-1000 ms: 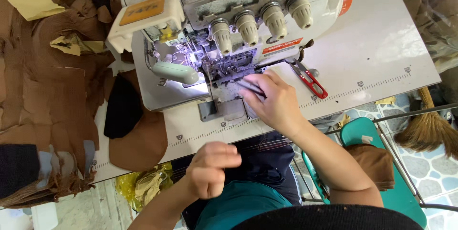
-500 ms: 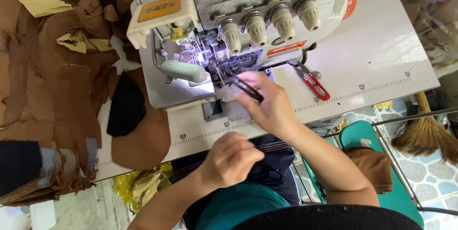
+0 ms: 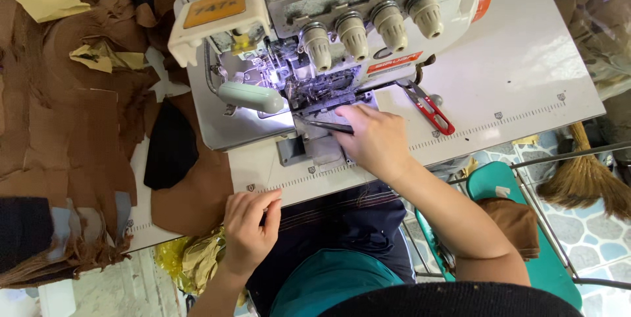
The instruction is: The person uses a pair of scissors to trim threads and clean the needle area of a serger sewing machine. They then thread the machine and sew a piece of brown fabric, guiding it through the machine.
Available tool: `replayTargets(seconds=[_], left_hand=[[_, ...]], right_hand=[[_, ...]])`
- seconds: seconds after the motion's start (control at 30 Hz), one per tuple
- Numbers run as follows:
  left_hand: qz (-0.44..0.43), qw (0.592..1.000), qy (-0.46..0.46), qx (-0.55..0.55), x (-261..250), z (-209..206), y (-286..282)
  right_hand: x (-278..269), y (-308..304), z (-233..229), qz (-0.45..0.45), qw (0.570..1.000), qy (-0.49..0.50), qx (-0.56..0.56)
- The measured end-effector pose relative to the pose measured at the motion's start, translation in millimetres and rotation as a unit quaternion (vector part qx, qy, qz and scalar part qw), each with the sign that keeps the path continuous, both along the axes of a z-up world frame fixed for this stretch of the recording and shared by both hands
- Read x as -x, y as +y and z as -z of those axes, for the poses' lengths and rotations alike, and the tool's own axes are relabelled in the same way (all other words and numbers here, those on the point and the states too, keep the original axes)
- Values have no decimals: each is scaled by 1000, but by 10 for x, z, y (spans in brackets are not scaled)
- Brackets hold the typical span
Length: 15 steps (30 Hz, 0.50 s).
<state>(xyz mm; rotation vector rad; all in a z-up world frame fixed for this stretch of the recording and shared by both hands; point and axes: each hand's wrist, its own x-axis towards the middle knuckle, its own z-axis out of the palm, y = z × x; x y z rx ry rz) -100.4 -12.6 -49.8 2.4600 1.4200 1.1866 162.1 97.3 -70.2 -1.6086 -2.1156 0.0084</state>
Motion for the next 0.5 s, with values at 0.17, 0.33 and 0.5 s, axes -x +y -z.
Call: replayTargets(seconds=[0.17, 0.33, 0.5], left_hand=[[-43, 999, 2, 23, -1, -5, -35], [-107, 993, 51, 28, 33, -50, -69], [-162, 986, 38, 12, 205, -4, -81]], right_hand=[[167, 102, -257, -52, 988, 55, -132], [20, 240, -324, -112, 966, -38, -231], [-141, 170, -419, -122, 963, 45, -236]])
